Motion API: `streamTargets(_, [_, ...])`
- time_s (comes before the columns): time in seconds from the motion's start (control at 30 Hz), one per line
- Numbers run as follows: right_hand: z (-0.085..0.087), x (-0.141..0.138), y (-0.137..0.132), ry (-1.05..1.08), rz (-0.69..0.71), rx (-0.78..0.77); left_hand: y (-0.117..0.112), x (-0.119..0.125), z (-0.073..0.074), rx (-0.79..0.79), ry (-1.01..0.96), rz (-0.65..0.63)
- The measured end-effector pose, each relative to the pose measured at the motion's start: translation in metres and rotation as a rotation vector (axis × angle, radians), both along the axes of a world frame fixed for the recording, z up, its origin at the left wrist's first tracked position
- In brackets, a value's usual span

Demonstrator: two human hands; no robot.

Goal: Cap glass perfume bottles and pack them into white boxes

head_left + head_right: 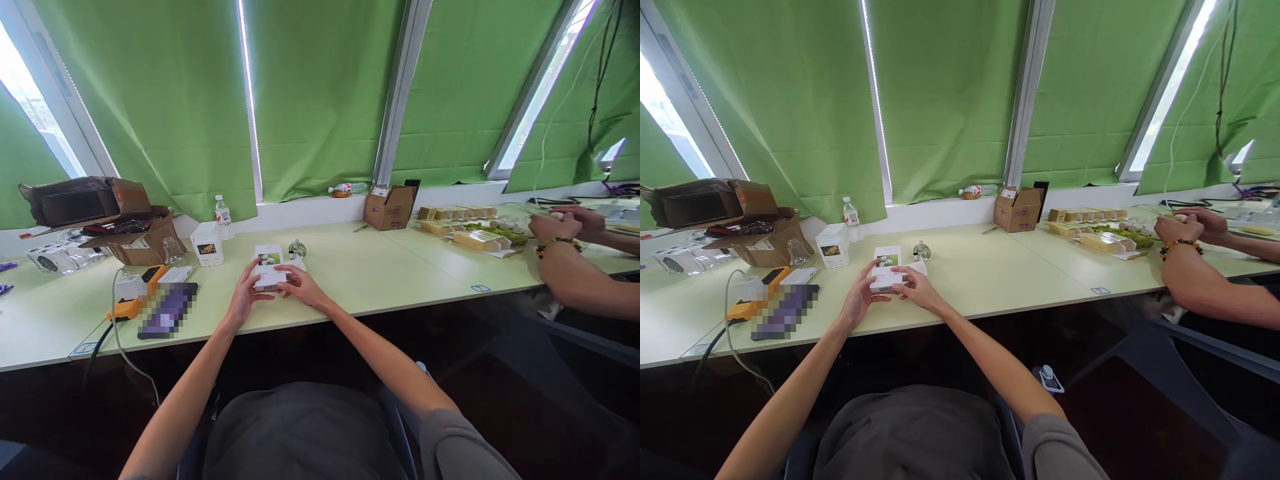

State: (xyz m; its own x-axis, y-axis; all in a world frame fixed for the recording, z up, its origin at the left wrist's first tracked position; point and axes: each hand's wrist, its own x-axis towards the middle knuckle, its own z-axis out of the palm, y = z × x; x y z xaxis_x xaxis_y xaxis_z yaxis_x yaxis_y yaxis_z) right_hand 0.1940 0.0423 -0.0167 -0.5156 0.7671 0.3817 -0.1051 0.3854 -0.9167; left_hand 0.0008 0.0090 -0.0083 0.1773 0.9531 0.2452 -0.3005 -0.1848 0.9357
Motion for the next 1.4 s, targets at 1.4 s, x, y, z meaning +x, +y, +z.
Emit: streamTargets(1.4, [-0.007, 0.000, 0.008, -0.001, -0.102, 0.076, -0.010, 0.010, 0.006, 0.036, 0.143, 0.081])
